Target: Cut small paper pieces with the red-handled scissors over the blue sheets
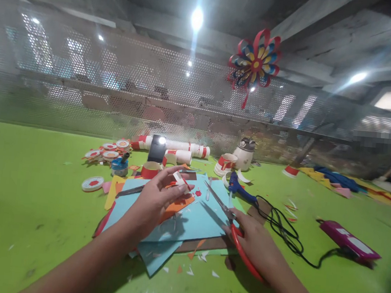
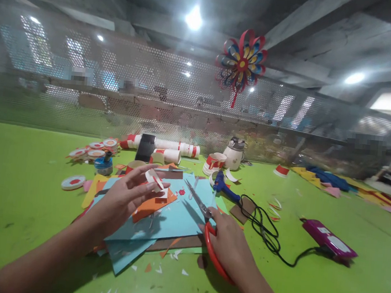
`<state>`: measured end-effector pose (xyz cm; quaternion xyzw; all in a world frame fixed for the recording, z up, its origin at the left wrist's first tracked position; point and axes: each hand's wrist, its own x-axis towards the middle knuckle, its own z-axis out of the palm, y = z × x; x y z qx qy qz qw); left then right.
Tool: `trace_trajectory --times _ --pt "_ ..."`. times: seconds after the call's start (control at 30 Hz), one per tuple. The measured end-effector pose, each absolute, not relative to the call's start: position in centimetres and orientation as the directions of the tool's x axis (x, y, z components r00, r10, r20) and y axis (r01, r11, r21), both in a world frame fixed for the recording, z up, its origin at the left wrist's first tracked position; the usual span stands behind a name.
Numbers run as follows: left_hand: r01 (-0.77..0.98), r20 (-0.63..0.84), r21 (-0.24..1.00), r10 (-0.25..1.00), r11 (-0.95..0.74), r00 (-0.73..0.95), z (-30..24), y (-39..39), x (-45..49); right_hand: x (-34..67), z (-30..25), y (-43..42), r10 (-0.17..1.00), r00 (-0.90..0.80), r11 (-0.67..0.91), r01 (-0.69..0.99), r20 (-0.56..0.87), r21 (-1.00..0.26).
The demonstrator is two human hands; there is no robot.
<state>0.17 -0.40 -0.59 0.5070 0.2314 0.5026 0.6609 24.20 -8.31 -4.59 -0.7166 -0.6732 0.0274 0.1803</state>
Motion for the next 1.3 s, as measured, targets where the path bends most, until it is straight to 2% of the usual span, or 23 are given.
trace_trajectory --times 0.1,0.2,0.3,0.43,0.57,0.77,0.97,1.17,1.3 --pt "-0.438 0.223 0.897 0.92 -0.064 0.322 -0.7 -0.2 0.2 24.2 -5.1 -8.0 0.983 0.069 -0.018 0.959 0.171 -0.283" --pt "-0.447 0.29 0.877 0.937 -0.178 0.195 -0.9 0.0 0.5 24.3 -5.5 -8.0 0.987 0.044 0.0 0.962 0.155 -0.272" --pt "-0.385 0.337 0.881 0.936 -0.275 0.103 -1.4 0.3 0.7 24.5 -5.8 -8.0 0.99 0.012 0.024 0.968 0.14 -0.251" --pt "-0.328 0.377 0.881 0.925 -0.34 0.053 -1.6 0.4 0.7 24.9 -5.8 -8.2 0.991 -0.03 0.056 0.979 0.131 -0.198" --pt "-0.344 0.399 0.866 0.916 -0.362 0.039 -1.4 0.3 0.7 25.2 -5.1 -8.8 0.985 -0.106 0.132 0.972 0.14 -0.194" --pt "-0.423 0.402 0.85 0.906 -0.316 0.132 -1.4 0.0 0.7 24.7 -1.8 -9.8 0.954 -0.169 0.24 0.925 0.248 -0.295" --pt "-0.437 0.465 0.836 0.85 -0.332 0.246 -1.8 -0.4 1.1 20.1 1.8 -8.4 0.874 -0.209 0.412 0.795 0.439 -0.444" --pt "-0.492 0.48 0.811 0.84 -0.316 0.252 -1.5 -0.6 1.2 16.6 1.9 -5.3 0.8 -0.216 0.559 0.608 0.559 -0.564" --pt "-0.479 0.474 0.819 0.843 -0.315 0.256 -1.6 -0.4 1.1 15.9 0.9 -4.5 0.783 -0.193 0.588 0.539 0.591 -0.603"
